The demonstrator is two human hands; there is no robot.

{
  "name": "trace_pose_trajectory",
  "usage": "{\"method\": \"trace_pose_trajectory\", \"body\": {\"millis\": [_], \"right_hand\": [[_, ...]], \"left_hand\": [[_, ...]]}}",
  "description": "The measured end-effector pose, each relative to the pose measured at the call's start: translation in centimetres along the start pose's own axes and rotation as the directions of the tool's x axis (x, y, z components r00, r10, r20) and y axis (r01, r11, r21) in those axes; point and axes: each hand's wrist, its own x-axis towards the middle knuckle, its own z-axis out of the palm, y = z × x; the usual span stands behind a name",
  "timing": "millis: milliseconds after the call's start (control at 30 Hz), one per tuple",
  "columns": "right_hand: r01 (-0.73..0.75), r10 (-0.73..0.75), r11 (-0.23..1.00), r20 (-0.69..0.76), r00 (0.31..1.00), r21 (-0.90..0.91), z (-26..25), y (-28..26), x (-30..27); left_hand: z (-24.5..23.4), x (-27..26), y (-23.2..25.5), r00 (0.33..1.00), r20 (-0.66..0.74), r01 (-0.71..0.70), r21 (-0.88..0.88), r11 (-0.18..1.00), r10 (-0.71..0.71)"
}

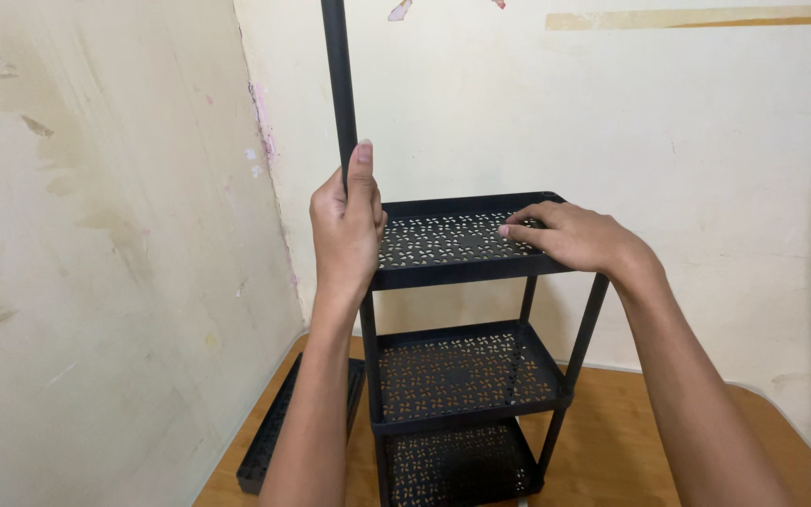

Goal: The person assembles a black perforated plastic shelving unit by inserting vertical support poles into the top tray. They lift and rotate the unit to access different sides, then insert two poles into the front holes and two into the back holes, adjusting them to ensure a secure fit.

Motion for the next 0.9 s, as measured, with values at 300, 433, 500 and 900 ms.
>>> {"method": "trace_pose_trajectory", "body": {"millis": [300, 433, 500, 900], "right_hand": [[0.001, -0.001, 1.0, 0.009, 1.0, 0.012, 0.2, 0.4, 1.5], [0.0, 0.0, 1.0, 0.019, 1.0, 0.005, 0.1, 0.3, 1.5], [-0.009, 0.009, 1.0, 0.041, 0.999, 0.004, 0.0, 0.2, 1.2], [-0.028, 0.033, 0.998, 0.1, 0.994, -0.05, -1.2, 0.2, -0.8]], "left_hand": [[-0.7, 0.9, -0.5, 0.977, 0.131, 0.185, -0.134, 0.974, -0.168], [-0.6, 1.0, -0.8, 0.979, 0.124, 0.174, -0.117, 0.978, -0.16], [-0.7, 0.9, -0.7, 0.965, 0.163, 0.231, -0.149, 0.961, -0.207], [-2.7, 2.2, 0.1, 0.67, 0.741, 0.633, -0.541, 0.554, -0.043]]}}
